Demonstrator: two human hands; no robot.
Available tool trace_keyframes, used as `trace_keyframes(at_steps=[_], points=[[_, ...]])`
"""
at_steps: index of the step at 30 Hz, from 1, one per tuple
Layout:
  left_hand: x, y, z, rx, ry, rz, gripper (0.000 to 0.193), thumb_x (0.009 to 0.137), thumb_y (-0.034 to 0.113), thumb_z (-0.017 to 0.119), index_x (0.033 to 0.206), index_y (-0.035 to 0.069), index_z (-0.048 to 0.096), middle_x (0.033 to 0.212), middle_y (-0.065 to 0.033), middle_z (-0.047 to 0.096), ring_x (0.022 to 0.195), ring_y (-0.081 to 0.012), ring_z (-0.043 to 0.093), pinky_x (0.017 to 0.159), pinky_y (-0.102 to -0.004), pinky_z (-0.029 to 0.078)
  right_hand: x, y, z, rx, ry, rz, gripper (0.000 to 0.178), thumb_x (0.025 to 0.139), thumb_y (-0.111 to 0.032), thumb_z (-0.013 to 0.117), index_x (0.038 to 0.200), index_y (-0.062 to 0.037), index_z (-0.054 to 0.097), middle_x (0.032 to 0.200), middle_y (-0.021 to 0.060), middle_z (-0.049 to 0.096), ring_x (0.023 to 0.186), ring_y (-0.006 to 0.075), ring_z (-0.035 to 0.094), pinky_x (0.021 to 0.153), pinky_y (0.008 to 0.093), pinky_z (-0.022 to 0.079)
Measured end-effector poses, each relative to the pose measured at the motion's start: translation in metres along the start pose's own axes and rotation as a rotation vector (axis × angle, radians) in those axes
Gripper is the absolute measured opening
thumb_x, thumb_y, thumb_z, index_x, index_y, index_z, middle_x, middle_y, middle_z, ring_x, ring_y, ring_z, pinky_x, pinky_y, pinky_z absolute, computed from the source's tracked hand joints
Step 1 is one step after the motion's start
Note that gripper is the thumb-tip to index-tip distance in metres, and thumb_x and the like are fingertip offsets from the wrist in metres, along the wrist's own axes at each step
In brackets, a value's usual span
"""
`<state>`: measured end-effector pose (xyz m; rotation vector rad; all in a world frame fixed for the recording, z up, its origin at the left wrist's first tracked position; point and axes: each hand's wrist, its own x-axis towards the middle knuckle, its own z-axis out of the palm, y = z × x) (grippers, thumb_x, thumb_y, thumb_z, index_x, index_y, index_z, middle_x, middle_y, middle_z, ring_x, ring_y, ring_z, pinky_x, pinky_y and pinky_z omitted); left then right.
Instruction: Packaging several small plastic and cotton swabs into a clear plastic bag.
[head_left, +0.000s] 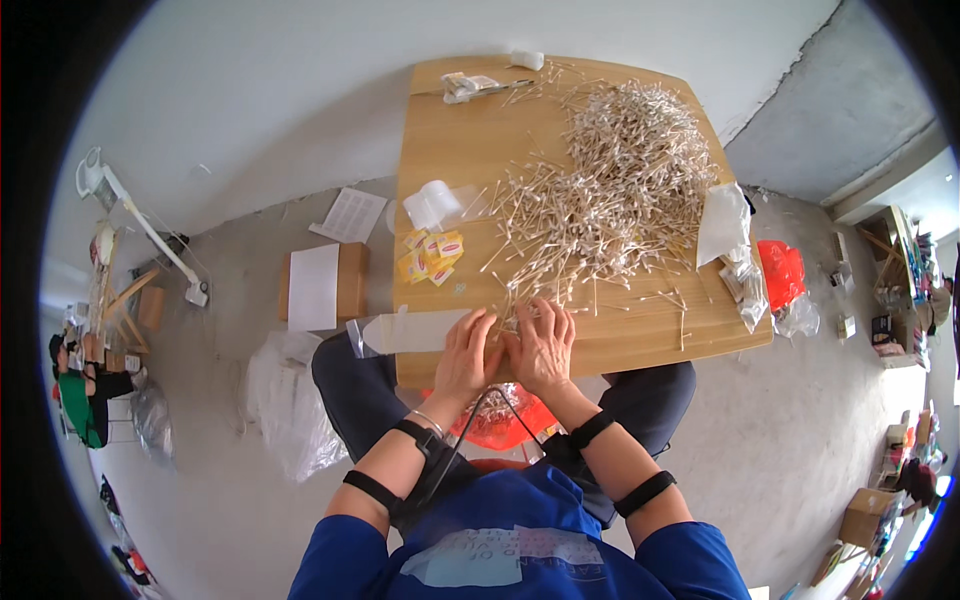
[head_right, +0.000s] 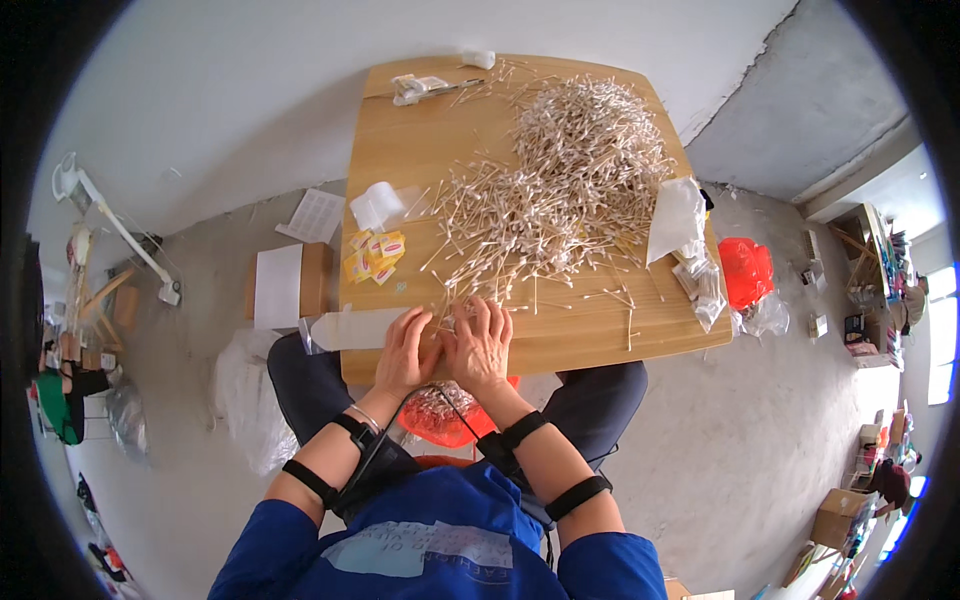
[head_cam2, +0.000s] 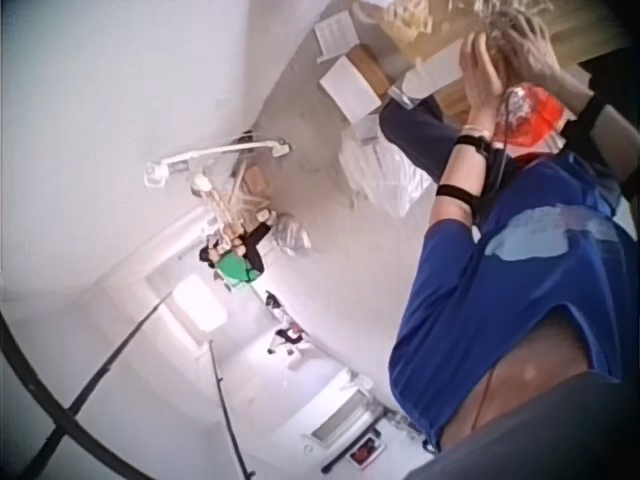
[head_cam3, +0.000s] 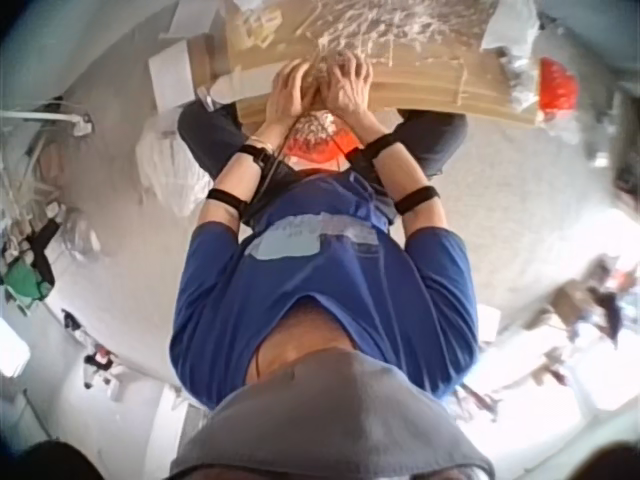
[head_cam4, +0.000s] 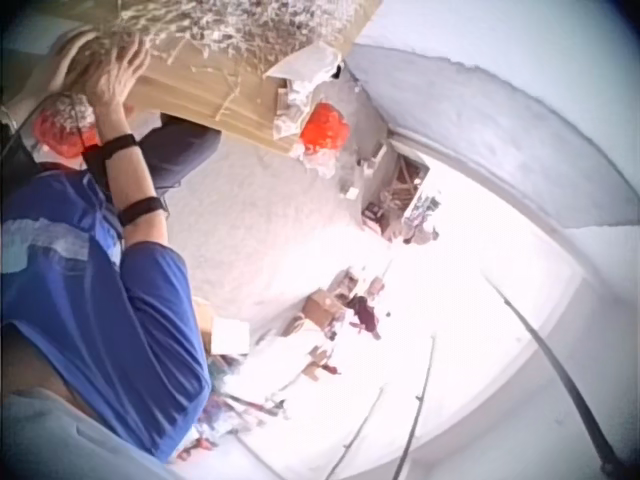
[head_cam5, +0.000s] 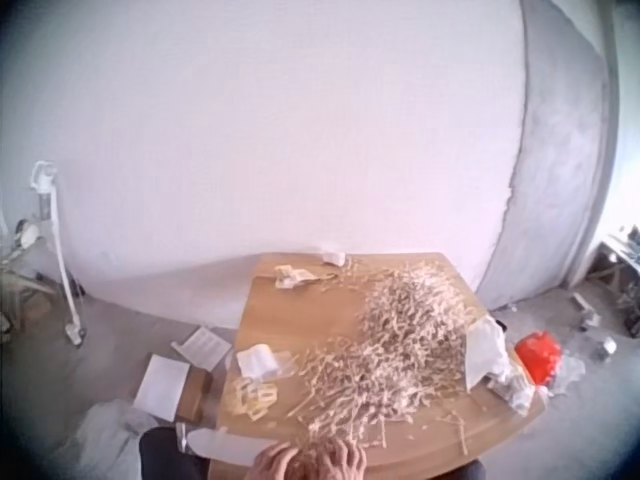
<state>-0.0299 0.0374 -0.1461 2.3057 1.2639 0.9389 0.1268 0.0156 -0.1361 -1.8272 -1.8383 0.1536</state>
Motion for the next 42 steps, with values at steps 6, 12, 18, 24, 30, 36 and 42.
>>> trace_keyframes(at_steps=[6, 12, 18, 24, 30, 36, 42], points=[[0.001, -0.001, -0.003, 0.026, 0.013, -0.014, 0.051, 0.080, 0.016, 0.069, 0.126, 0.005, 0.052, 0.134, -0.0158, 0.047, 0.122, -0.0391, 0.046, 0.104, -0.0469, 0.038, -0.005, 0.002, -0.012, 0.081, -0.121, -0.132, 0.055, 0.084, -0.026, 0.061, 0.136, -0.0116, 0.049, 0.138, 0.0097, 0.045, 0.128, 0.0311, 0.038, 0.109, 0.0511, 0.023], [0.004, -0.009, 0.004, -0.035, 0.055, -0.100, 0.043, 0.079, 0.009, 0.070, 0.120, 0.004, 0.056, 0.130, -0.0161, 0.050, 0.121, -0.0383, 0.046, 0.103, -0.0470, 0.039, 0.009, 0.057, -0.025, -0.063, -0.076, -0.056, 0.056, 0.081, -0.023, 0.064, 0.134, -0.0104, 0.052, 0.141, 0.0087, 0.045, 0.128, 0.0318, 0.039, 0.108, 0.0512, 0.025], [0.009, -0.008, -0.014, 0.051, 0.153, -0.120, 0.051, 0.074, 0.003, 0.074, 0.121, 0.004, 0.053, 0.129, -0.0161, 0.050, 0.117, -0.0376, 0.048, 0.100, -0.0438, 0.042, 0.011, 0.063, -0.035, -0.139, 0.019, -0.048, 0.059, 0.077, -0.029, 0.069, 0.130, -0.0097, 0.054, 0.141, 0.0100, 0.043, 0.131, 0.0349, 0.034, 0.111, 0.0541, 0.019], [0.002, -0.034, -0.024, 0.031, 0.029, -0.038, 0.047, 0.072, 0.006, 0.076, 0.116, 0.005, 0.057, 0.122, -0.0127, 0.055, 0.113, -0.0350, 0.050, 0.096, -0.0440, 0.043, -0.001, 0.039, -0.022, -0.040, -0.091, -0.152, 0.052, 0.075, -0.029, 0.071, 0.122, -0.0116, 0.060, 0.133, 0.0095, 0.049, 0.128, 0.0341, 0.037, 0.109, 0.0532, 0.022], [0.004, -0.028, -0.023, 0.026, 0.109, -0.094, 0.040, 0.075, 0.008, 0.074, 0.112, 0.004, 0.060, 0.115, -0.0113, 0.059, 0.110, -0.0327, 0.053, 0.095, -0.0423, 0.044, 0.031, 0.073, -0.015, -0.143, 0.075, -0.103, 0.044, 0.076, -0.023, 0.071, 0.118, -0.0147, 0.063, 0.124, 0.0080, 0.052, 0.121, 0.0333, 0.042, 0.106, 0.0519, 0.028], [0.005, -0.021, -0.029, 0.056, 0.094, -0.105, 0.046, 0.074, 0.019, 0.076, 0.114, 0.006, 0.059, 0.117, -0.0098, 0.059, 0.113, -0.0318, 0.052, 0.097, -0.0430, 0.042, 0.034, 0.031, -0.019, -0.065, -0.008, -0.276, 0.043, 0.075, -0.021, 0.074, 0.118, -0.0176, 0.064, 0.128, 0.0064, 0.052, 0.122, 0.0318, 0.041, 0.105, 0.0504, 0.031], [0.007, -0.019, -0.032, 0.082, 0.049, -0.058, 0.048, 0.074, 0.028, 0.076, 0.113, 0.006, 0.059, 0.117, -0.0086, 0.059, 0.113, -0.0302, 0.052, 0.098, -0.0428, 0.041, 0.048, 0.034, 0.001, -0.047, 0.043, -0.283, 0.034, 0.075, -0.019, 0.073, 0.108, -0.0219, 0.070, 0.123, 0.0048, 0.056, 0.119, 0.0305, 0.046, 0.103, 0.0488, 0.034]])
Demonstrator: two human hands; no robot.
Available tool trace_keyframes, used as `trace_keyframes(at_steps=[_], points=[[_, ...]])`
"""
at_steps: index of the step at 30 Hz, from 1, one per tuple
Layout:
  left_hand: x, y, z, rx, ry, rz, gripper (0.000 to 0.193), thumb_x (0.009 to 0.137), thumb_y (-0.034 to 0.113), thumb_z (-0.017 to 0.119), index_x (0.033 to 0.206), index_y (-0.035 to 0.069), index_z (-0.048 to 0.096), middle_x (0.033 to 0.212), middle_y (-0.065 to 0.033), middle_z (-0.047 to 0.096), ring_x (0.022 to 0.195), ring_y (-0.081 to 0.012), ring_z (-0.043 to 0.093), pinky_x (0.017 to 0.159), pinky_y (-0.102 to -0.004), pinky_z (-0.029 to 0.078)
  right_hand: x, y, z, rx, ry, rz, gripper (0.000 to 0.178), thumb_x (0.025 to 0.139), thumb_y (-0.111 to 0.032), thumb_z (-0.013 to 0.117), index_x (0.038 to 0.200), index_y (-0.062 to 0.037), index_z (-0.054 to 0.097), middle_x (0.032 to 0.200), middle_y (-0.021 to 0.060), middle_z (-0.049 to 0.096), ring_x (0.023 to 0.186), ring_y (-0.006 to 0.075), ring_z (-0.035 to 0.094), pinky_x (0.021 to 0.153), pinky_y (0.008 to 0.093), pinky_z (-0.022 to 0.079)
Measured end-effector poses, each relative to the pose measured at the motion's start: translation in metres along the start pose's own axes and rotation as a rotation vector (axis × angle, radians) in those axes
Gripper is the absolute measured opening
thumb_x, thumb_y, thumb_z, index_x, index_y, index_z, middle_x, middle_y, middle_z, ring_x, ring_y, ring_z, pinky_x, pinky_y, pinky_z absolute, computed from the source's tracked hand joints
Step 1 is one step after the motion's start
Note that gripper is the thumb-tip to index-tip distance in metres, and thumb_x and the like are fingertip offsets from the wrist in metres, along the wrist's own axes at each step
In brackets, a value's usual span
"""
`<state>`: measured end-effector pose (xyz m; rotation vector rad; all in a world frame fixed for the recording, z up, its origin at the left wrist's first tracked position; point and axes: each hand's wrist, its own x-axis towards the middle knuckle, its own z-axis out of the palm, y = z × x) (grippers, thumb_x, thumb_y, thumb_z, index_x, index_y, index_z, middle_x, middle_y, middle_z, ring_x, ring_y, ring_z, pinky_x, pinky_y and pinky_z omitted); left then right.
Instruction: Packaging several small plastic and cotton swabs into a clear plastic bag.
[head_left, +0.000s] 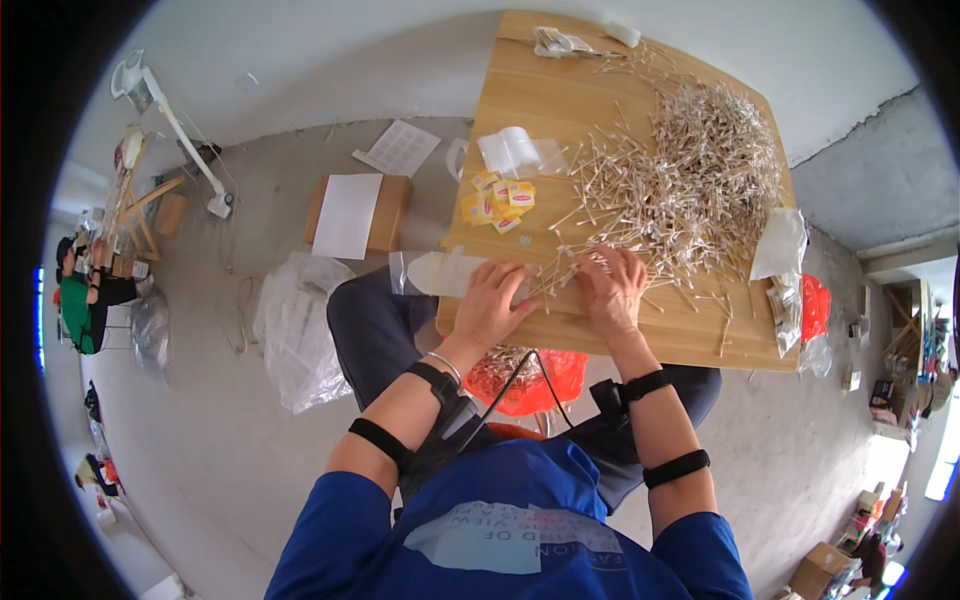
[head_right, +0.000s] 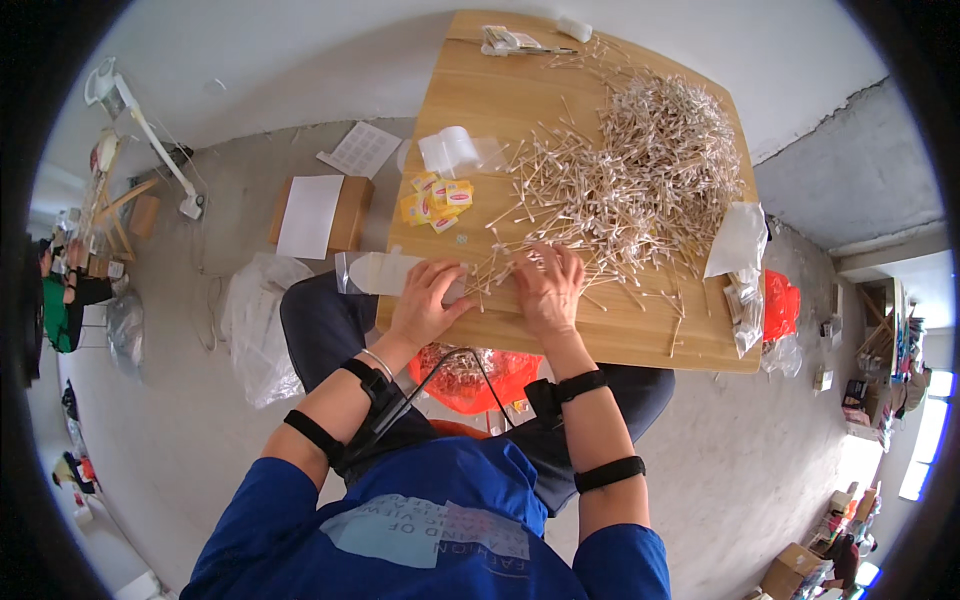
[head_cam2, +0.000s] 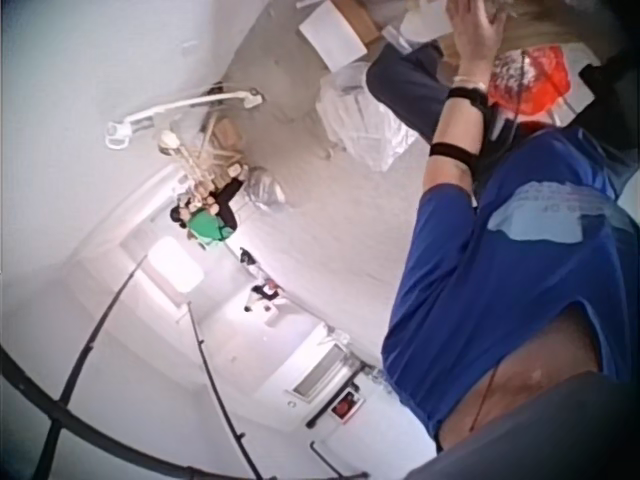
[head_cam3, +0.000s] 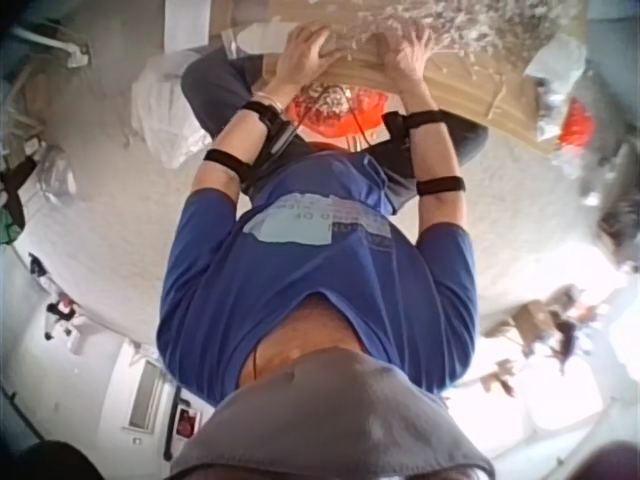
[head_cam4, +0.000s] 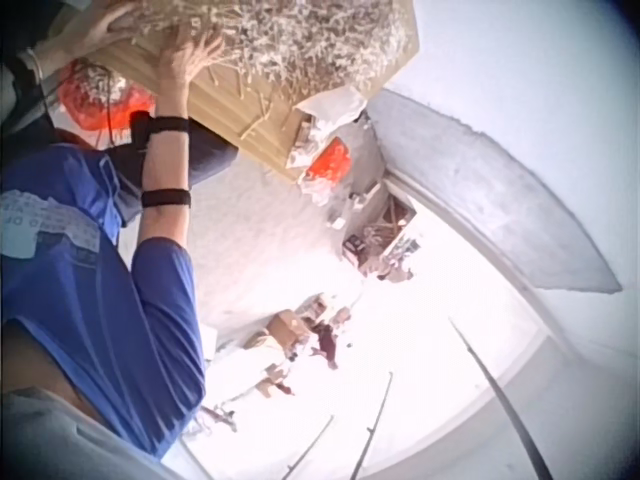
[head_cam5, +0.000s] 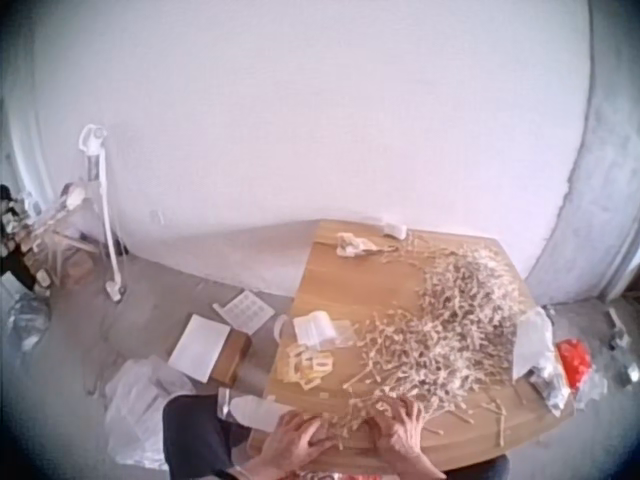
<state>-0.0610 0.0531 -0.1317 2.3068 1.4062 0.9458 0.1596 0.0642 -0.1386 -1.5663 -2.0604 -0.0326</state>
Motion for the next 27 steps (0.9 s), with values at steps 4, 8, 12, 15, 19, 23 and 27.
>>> trace_keyframes(at_steps=[4, 8, 12, 15, 19, 23, 27], points=[[-0.005, -0.006, 0.006, -0.028, 0.024, 0.011, 0.041, 0.073, 0.026, 0.077, 0.107, 0.007, 0.061, 0.113, -0.0073, 0.059, 0.111, -0.0292, 0.052, 0.098, -0.0418, 0.041, -0.001, 0.021, -0.004, -0.046, 0.051, 0.128, 0.028, 0.078, -0.013, 0.070, 0.105, -0.0196, 0.071, 0.124, 0.0027, 0.056, 0.119, 0.0307, 0.045, 0.102, 0.0487, 0.034], [-0.005, -0.009, 0.008, -0.083, 0.039, 0.003, 0.034, 0.073, 0.021, 0.077, 0.100, 0.007, 0.063, 0.106, -0.0060, 0.060, 0.107, -0.0290, 0.053, 0.095, -0.0407, 0.043, 0.006, 0.013, -0.004, -0.037, 0.086, 0.155, 0.023, 0.077, -0.016, 0.070, 0.100, -0.0157, 0.070, 0.117, 0.0023, 0.058, 0.116, 0.0309, 0.045, 0.101, 0.0489, 0.033], [-0.005, -0.012, 0.008, -0.087, 0.053, 0.031, 0.030, 0.072, 0.020, 0.076, 0.097, 0.009, 0.064, 0.098, -0.0042, 0.060, 0.102, -0.0269, 0.055, 0.092, -0.0405, 0.043, 0.016, -0.019, 0.005, 0.024, 0.019, 0.165, 0.022, 0.075, -0.020, 0.071, 0.096, -0.0124, 0.070, 0.111, 0.0034, 0.058, 0.112, 0.0307, 0.045, 0.101, 0.0485, 0.031], [-0.005, -0.012, 0.008, -0.079, 0.053, 0.048, 0.026, 0.072, 0.019, 0.076, 0.093, 0.010, 0.065, 0.097, -0.0028, 0.059, 0.100, -0.0261, 0.055, 0.090, -0.0401, 0.044, 0.019, -0.032, 0.012, 0.071, 0.003, 0.163, 0.021, 0.074, -0.017, 0.071, 0.095, -0.0137, 0.070, 0.108, 0.0030, 0.058, 0.110, 0.0302, 0.046, 0.100, 0.0479, 0.031], [-0.004, -0.005, 0.005, -0.074, 0.068, -0.006, 0.039, 0.074, 0.020, 0.076, 0.108, 0.010, 0.061, 0.108, -0.0070, 0.058, 0.108, -0.0296, 0.052, 0.095, -0.0428, 0.042, 0.016, -0.043, 0.014, 0.181, -0.020, 0.014, 0.021, 0.074, -0.010, 0.070, 0.094, -0.0170, 0.071, 0.102, 0.0009, 0.060, 0.107, 0.0277, 0.050, 0.098, 0.0472, 0.033], [0.001, 0.002, -0.001, -0.081, 0.127, -0.091, 0.053, 0.076, 0.023, 0.077, 0.121, 0.007, 0.054, 0.122, -0.0119, 0.055, 0.120, -0.0329, 0.048, 0.107, -0.0454, 0.037, 0.011, -0.044, 0.010, 0.249, -0.060, 0.003, 0.019, 0.072, -0.010, 0.072, 0.090, -0.0159, 0.072, 0.099, 0.0009, 0.062, 0.104, 0.0271, 0.051, 0.097, 0.0468, 0.034], [-0.002, -0.011, 0.008, 0.036, 0.017, 0.020, 0.057, 0.079, 0.027, 0.073, 0.126, 0.005, 0.050, 0.125, -0.0123, 0.054, 0.125, -0.0286, 0.046, 0.112, -0.0473, 0.031, 0.006, -0.035, 0.009, 0.186, -0.035, 0.045, 0.018, 0.072, -0.012, 0.074, 0.089, -0.0139, 0.072, 0.098, 0.0010, 0.063, 0.103, 0.0268, 0.052, 0.096, 0.0465, 0.034]])
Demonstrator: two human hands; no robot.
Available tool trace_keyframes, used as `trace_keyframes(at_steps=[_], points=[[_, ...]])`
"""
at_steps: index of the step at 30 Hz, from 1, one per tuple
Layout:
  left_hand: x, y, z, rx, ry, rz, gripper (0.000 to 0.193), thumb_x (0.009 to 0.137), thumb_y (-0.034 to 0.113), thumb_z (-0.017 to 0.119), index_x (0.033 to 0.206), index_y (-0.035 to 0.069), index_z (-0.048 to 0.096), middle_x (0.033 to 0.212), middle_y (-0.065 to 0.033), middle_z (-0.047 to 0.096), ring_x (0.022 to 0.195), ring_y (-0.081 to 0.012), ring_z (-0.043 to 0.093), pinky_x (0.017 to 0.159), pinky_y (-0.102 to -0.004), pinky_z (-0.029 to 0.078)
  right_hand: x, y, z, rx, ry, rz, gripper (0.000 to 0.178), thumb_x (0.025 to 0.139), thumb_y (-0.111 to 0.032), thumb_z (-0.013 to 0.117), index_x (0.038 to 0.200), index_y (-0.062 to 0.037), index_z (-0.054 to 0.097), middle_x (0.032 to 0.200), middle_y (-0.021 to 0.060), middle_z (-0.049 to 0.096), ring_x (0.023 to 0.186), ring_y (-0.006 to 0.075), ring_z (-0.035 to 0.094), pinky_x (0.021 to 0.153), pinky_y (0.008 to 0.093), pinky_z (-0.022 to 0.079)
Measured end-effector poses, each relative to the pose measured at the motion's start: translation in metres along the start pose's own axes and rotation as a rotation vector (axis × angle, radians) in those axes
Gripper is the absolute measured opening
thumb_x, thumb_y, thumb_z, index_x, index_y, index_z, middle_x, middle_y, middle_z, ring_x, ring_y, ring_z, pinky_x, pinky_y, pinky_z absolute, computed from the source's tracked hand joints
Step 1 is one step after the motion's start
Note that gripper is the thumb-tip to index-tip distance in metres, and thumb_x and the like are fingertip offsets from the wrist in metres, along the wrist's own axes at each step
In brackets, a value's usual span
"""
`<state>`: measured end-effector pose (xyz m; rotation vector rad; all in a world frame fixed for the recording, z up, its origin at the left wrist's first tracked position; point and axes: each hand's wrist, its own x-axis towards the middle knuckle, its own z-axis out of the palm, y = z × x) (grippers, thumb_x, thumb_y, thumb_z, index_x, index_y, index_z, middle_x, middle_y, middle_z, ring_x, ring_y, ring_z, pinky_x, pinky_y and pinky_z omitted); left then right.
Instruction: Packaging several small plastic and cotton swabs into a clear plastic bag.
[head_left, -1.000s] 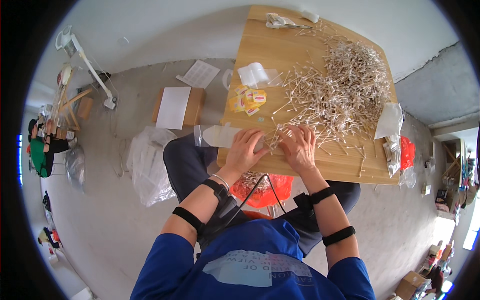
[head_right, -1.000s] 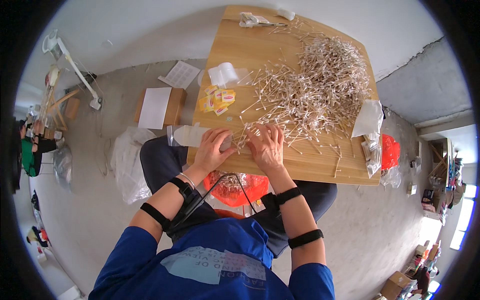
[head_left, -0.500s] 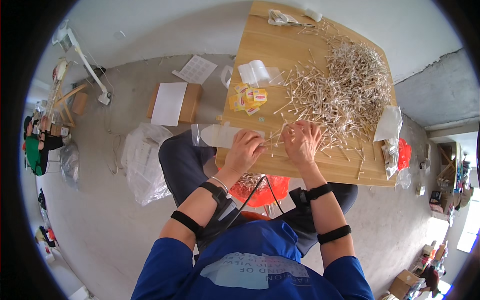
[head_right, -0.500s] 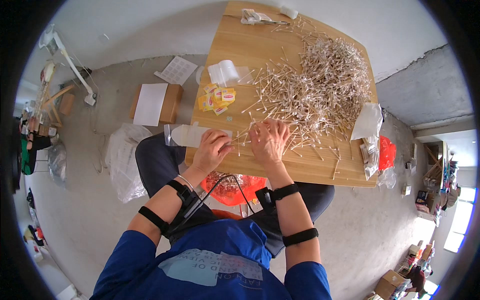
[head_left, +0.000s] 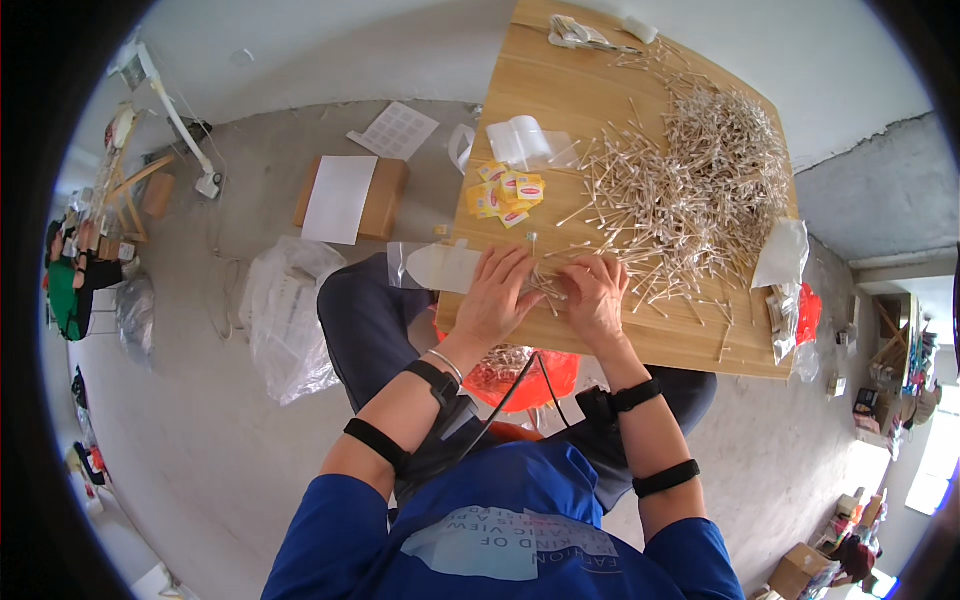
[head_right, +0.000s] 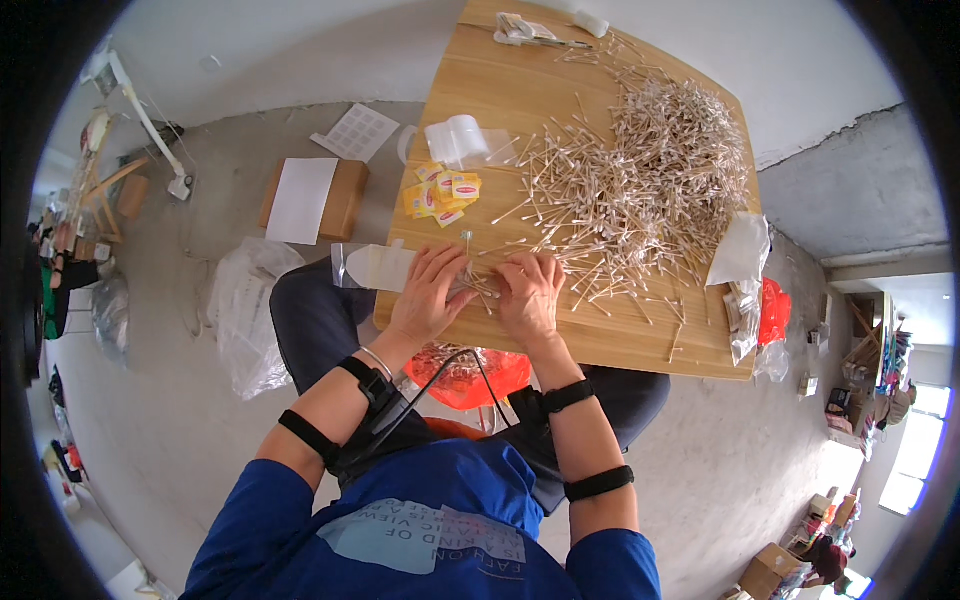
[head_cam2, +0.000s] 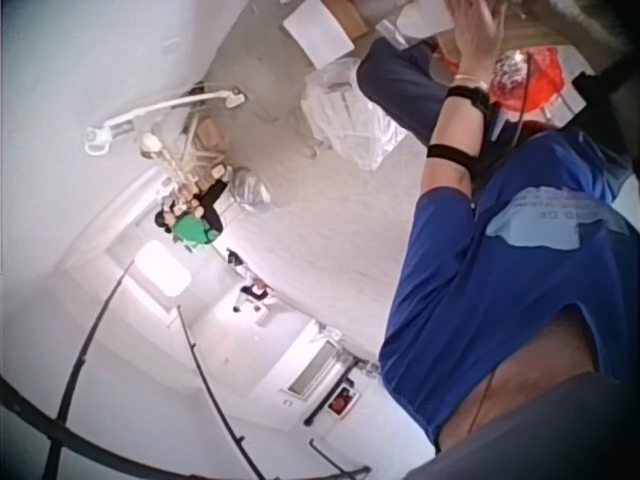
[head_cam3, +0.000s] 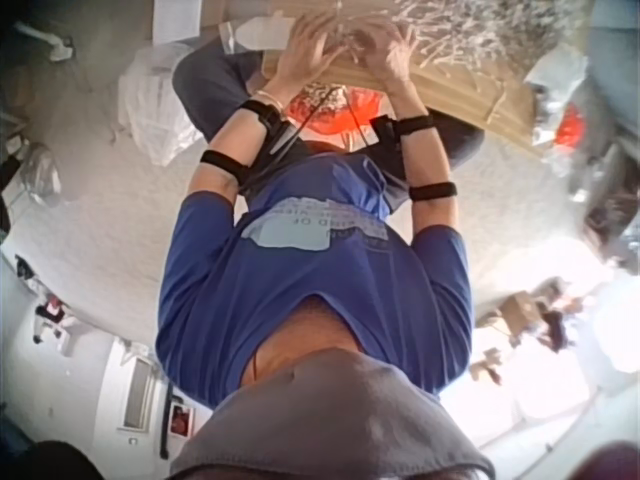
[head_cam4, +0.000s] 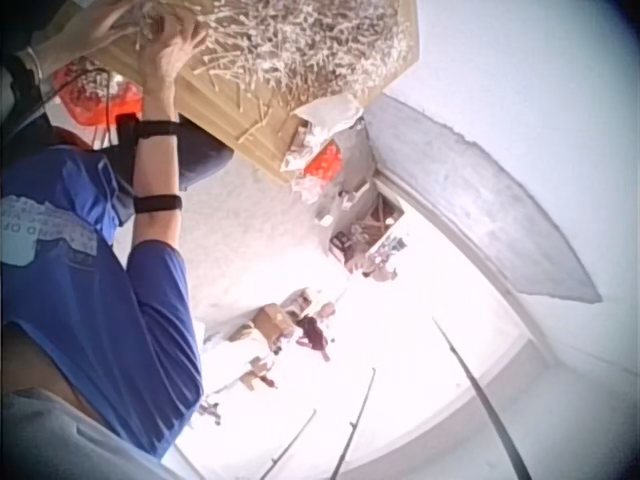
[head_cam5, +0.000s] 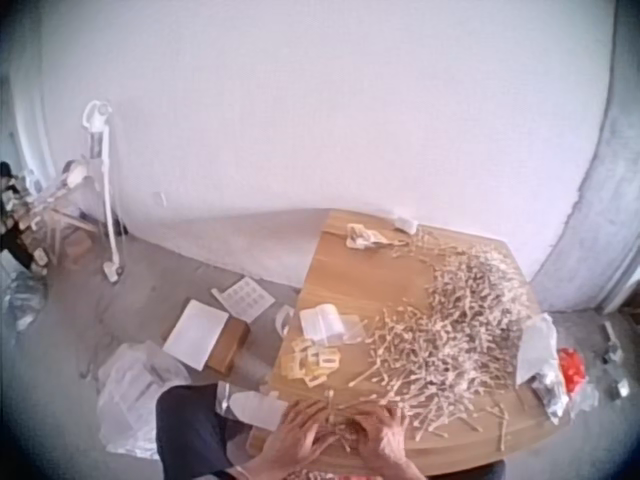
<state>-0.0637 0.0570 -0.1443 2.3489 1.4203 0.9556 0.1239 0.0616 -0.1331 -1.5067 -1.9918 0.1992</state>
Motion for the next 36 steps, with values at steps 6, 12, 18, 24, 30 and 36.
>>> trace_keyframes(at_steps=[6, 12, 18, 24, 30, 36], points=[[-0.003, -0.001, -0.001, -0.096, -0.029, -0.082, 0.061, 0.079, 0.022, 0.072, 0.130, 0.004, 0.044, 0.123, -0.0139, 0.055, 0.122, -0.0303, 0.048, 0.113, -0.0496, 0.028, 0.003, -0.016, -0.018, -0.083, 0.002, -0.047, 0.020, 0.072, -0.010, 0.073, 0.092, -0.0118, 0.071, 0.100, 0.0018, 0.063, 0.103, 0.0267, 0.052, 0.096, 0.0442, 0.035], [0.000, 0.002, -0.007, -0.241, -0.031, -0.099, 0.060, 0.076, 0.008, 0.065, 0.132, 0.003, 0.042, 0.124, -0.0163, 0.054, 0.121, -0.0332, 0.049, 0.114, -0.0501, 0.027, -0.009, -0.008, -0.006, -0.068, 0.015, -0.107, 0.023, 0.071, -0.013, 0.074, 0.093, -0.0118, 0.070, 0.096, 0.0031, 0.060, 0.100, 0.0268, 0.052, 0.095, 0.0454, 0.036], [-0.002, -0.002, -0.005, -0.224, 0.004, -0.097, 0.062, 0.075, 0.004, 0.063, 0.133, 0.002, 0.041, 0.126, -0.0185, 0.052, 0.123, -0.0359, 0.047, 0.115, -0.0482, 0.027, -0.013, -0.014, -0.001, -0.115, 0.046, -0.071, 0.015, 0.074, -0.011, 0.071, 0.087, -0.0113, 0.066, 0.091, 0.0038, 0.058, 0.095, 0.0263, 0.053, 0.090, 0.0439, 0.039], [-0.002, -0.001, -0.006, -0.280, 0.031, -0.090, 0.062, 0.073, -0.003, 0.056, 0.133, 0.002, 0.041, 0.129, -0.0192, 0.051, 0.126, -0.0373, 0.045, 0.114, -0.0481, 0.029, -0.023, -0.019, -0.006, -0.134, 0.020, -0.101, 0.011, 0.076, -0.012, 0.068, 0.087, -0.0121, 0.065, 0.091, 0.0040, 0.058, 0.093, 0.0260, 0.053, 0.089, 0.0432, 0.040], [-0.005, -0.008, -0.002, -0.231, 0.017, -0.071, 0.059, 0.072, -0.005, 0.052, 0.130, 0.001, 0.047, 0.133, -0.0191, 0.049, 0.130, -0.0374, 0.041, 0.114, -0.0498, 0.028, -0.037, -0.026, -0.005, -0.087, -0.017, -0.152, 0.015, 0.077, -0.014, 0.069, 0.091, -0.0128, 0.067, 0.092, 0.0036, 0.058, 0.094, 0.0263, 0.053, 0.089, 0.0432, 0.040], [-0.004, -0.002, 0.001, -0.107, 0.031, -0.078, 0.052, 0.074, -0.002, 0.054, 0.126, 0.000, 0.050, 0.128, -0.0180, 0.051, 0.128, -0.0370, 0.042, 0.114, -0.0522, 0.026, -0.026, -0.025, -0.003, -0.088, 0.064, 0.018, 0.019, 0.076, -0.015, 0.072, 0.094, -0.0113, 0.068, 0.095, 0.0045, 0.058, 0.096, 0.0283, 0.053, 0.087, 0.0439, 0.039]])
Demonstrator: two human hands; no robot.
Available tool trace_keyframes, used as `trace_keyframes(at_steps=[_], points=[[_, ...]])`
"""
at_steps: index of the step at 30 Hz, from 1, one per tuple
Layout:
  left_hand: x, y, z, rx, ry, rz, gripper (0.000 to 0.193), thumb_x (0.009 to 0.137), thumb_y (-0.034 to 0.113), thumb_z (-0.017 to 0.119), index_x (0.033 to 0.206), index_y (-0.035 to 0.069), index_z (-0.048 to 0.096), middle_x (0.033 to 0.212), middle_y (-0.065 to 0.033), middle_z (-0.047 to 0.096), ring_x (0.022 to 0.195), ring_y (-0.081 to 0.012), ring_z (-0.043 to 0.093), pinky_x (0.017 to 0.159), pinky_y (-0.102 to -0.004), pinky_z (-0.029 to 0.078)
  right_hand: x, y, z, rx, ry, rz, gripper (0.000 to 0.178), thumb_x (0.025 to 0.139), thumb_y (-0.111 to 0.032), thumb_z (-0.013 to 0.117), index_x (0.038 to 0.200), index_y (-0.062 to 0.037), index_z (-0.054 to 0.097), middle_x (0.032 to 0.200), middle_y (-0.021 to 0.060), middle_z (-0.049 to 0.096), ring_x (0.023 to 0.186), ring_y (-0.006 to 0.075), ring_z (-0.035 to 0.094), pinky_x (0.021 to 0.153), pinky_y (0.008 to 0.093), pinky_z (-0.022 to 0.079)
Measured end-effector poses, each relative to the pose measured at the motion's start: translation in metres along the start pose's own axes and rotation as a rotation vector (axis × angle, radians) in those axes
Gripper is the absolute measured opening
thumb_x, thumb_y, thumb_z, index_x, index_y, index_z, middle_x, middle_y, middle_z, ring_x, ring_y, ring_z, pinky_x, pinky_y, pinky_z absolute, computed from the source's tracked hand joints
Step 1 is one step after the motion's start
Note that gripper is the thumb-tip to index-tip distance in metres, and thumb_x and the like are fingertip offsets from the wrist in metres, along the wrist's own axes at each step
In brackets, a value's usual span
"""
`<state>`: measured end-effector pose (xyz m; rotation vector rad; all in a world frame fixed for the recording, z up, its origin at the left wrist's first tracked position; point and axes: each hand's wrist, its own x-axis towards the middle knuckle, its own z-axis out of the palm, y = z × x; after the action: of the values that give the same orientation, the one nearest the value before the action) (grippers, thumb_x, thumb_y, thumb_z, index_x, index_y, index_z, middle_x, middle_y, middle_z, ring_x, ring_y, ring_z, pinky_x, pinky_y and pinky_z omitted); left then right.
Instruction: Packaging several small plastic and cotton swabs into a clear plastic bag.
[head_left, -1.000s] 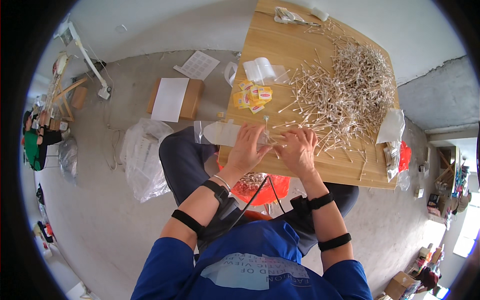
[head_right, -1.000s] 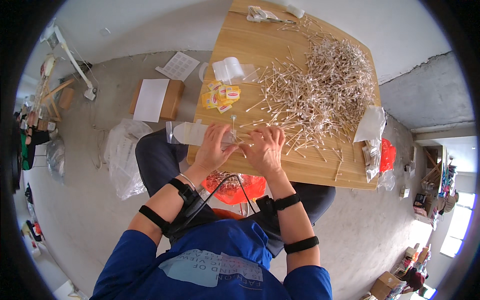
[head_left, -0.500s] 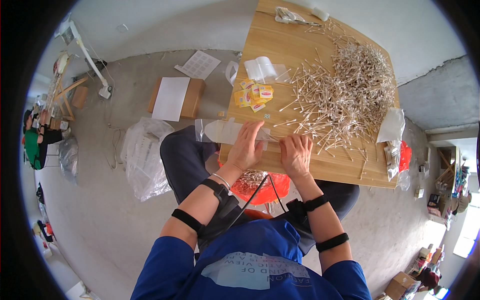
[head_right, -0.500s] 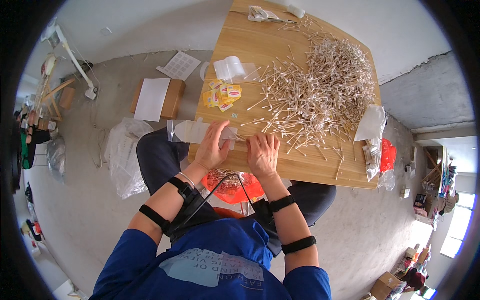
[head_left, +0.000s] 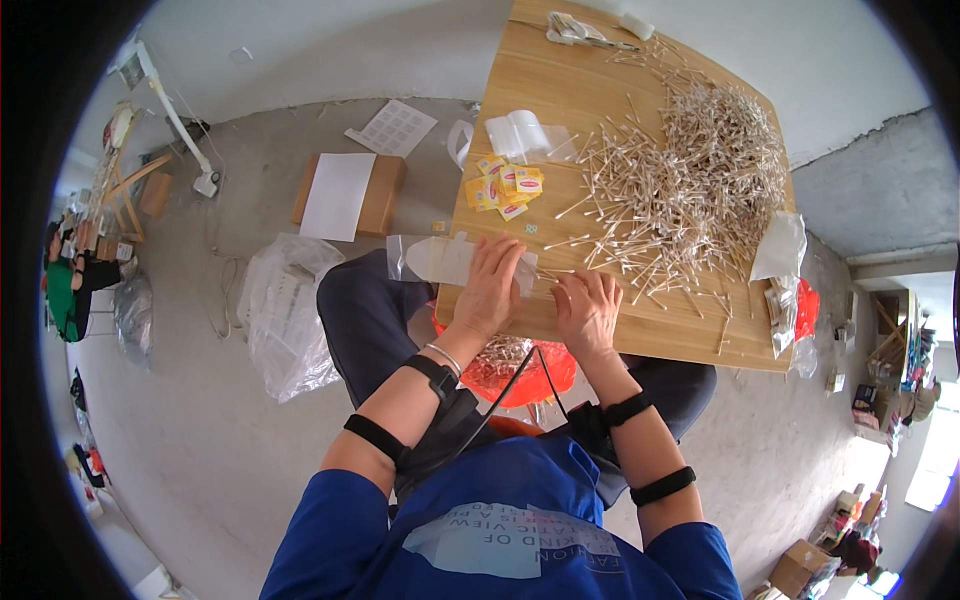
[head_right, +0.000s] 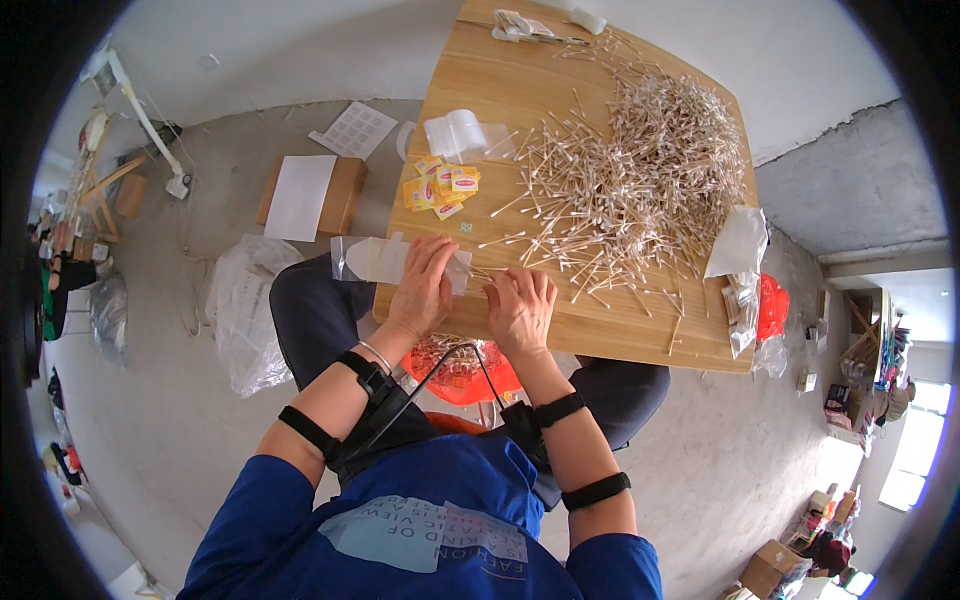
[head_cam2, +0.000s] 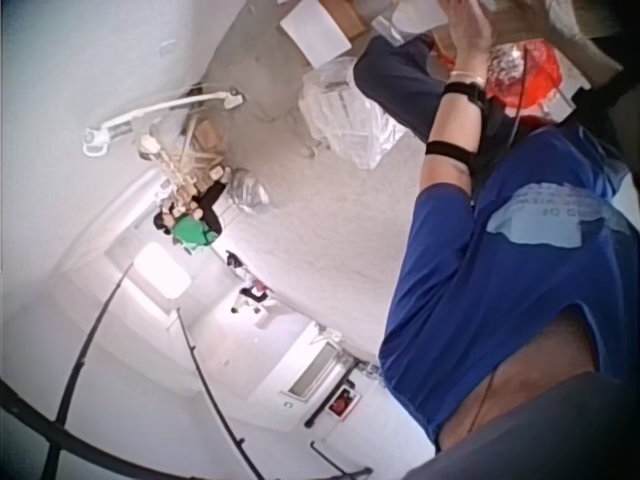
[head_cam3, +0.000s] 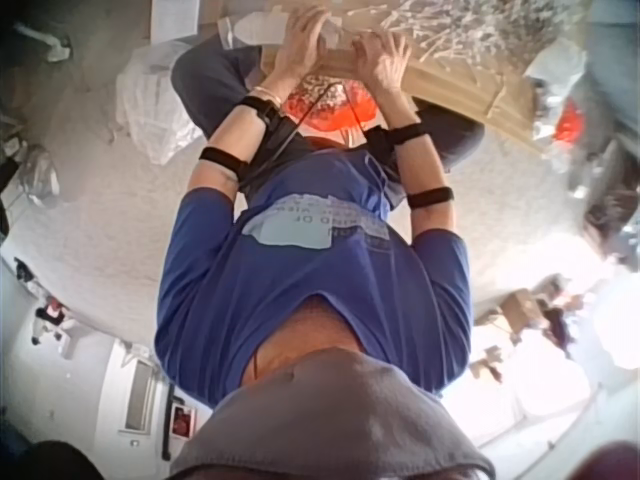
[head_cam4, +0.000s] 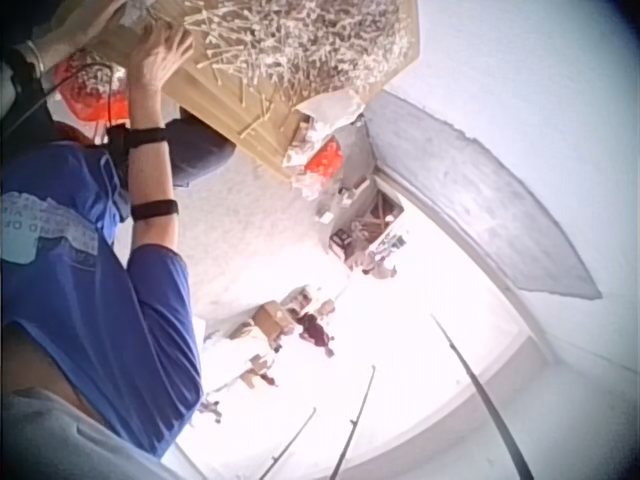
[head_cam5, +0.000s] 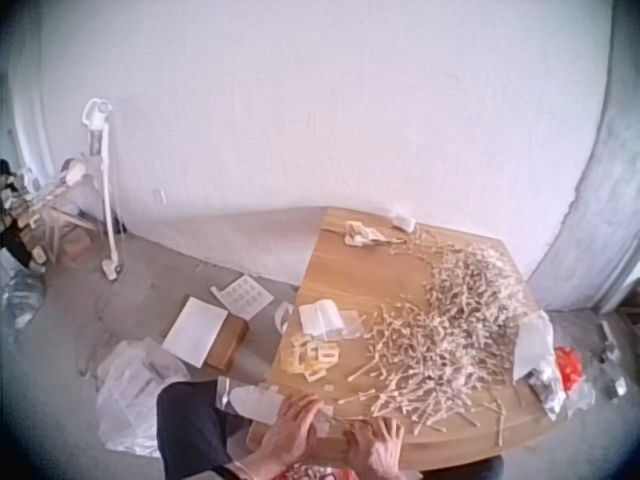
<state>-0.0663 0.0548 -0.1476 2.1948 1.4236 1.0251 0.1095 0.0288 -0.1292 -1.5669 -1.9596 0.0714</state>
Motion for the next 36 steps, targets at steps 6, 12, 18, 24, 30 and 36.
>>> trace_keyframes(at_steps=[6, 12, 18, 24, 30, 36], points=[[0.000, 0.005, -0.002, 0.075, -0.001, 0.003, 0.041, 0.077, 0.001, 0.056, 0.119, 0.001, 0.053, 0.111, -0.0160, 0.051, 0.112, -0.0378, 0.046, 0.112, -0.0528, 0.028, 0.012, 0.004, 0.005, -0.029, -0.121, 0.071, 0.014, 0.075, -0.014, 0.071, 0.086, -0.0093, 0.064, 0.095, 0.0083, 0.059, 0.096, 0.0307, 0.051, 0.084, 0.0448, 0.039], [-0.002, 0.000, 0.002, 0.058, -0.007, -0.016, 0.038, 0.080, 0.001, 0.054, 0.119, 0.001, 0.053, 0.109, -0.0165, 0.052, 0.112, -0.0396, 0.047, 0.110, -0.0533, 0.029, 0.017, 0.007, 0.004, -0.014, -0.091, 0.088, 0.012, 0.079, -0.014, 0.068, 0.087, -0.0088, 0.061, 0.092, 0.0093, 0.058, 0.094, 0.0318, 0.051, 0.083, 0.0444, 0.040], [-0.003, -0.001, -0.001, -0.132, 0.091, -0.062, 0.040, 0.083, -0.003, 0.051, 0.122, 0.002, 0.050, 0.107, -0.0207, 0.053, 0.107, -0.0415, 0.049, 0.105, -0.0491, 0.036, 0.021, 0.016, 0.001, -0.054, -0.049, 0.083, 0.011, 0.078, -0.014, 0.070, 0.087, -0.0103, 0.065, 0.091, 0.0064, 0.059, 0.094, 0.0301, 0.052, 0.082, 0.0431, 0.041], [0.001, 0.005, -0.005, -0.284, 0.152, -0.165, 0.035, 0.086, -0.004, 0.048, 0.121, 0.000, 0.051, 0.108, -0.0218, 0.053, 0.104, -0.0410, 0.051, 0.091, -0.0445, 0.044, 0.026, 0.003, 0.004, 0.047, -0.116, -0.029, 0.010, 0.074, -0.014, 0.073, 0.082, -0.0116, 0.068, 0.092, 0.0042, 0.059, 0.095, 0.0280, 0.052, 0.083, 0.0423, 0.041], [0.001, 0.006, -0.006, -0.217, 0.125, -0.129, 0.031, 0.084, -0.005, 0.051, 0.115, 0.001, 0.055, 0.107, -0.0194, 0.055, 0.101, -0.0398, 0.053, 0.089, -0.0438, 0.046, 0.032, -0.004, 0.008, 0.055, -0.185, -0.079, 0.010, 0.076, -0.010, 0.069, 0.085, -0.0093, 0.065, 0.095, 0.0064, 0.058, 0.096, 0.0297, 0.051, 0.084, 0.0433, 0.040], [0.001, 0.003, -0.003, -0.154, 0.091, -0.063, 0.033, 0.083, -0.005, 0.050, 0.114, 0.002, 0.055, 0.109, -0.0196, 0.055, 0.105, -0.0393, 0.053, 0.091, -0.0426, 0.046, 0.037, 0.005, 0.003, 0.116, -0.098, -0.004, 0.012, 0.080, -0.008, 0.062, 0.091, -0.0058, 0.058, 0.095, 0.0112, 0.055, 0.094, 0.0334, 0.049, 0.083, 0.0450, 0.040]])
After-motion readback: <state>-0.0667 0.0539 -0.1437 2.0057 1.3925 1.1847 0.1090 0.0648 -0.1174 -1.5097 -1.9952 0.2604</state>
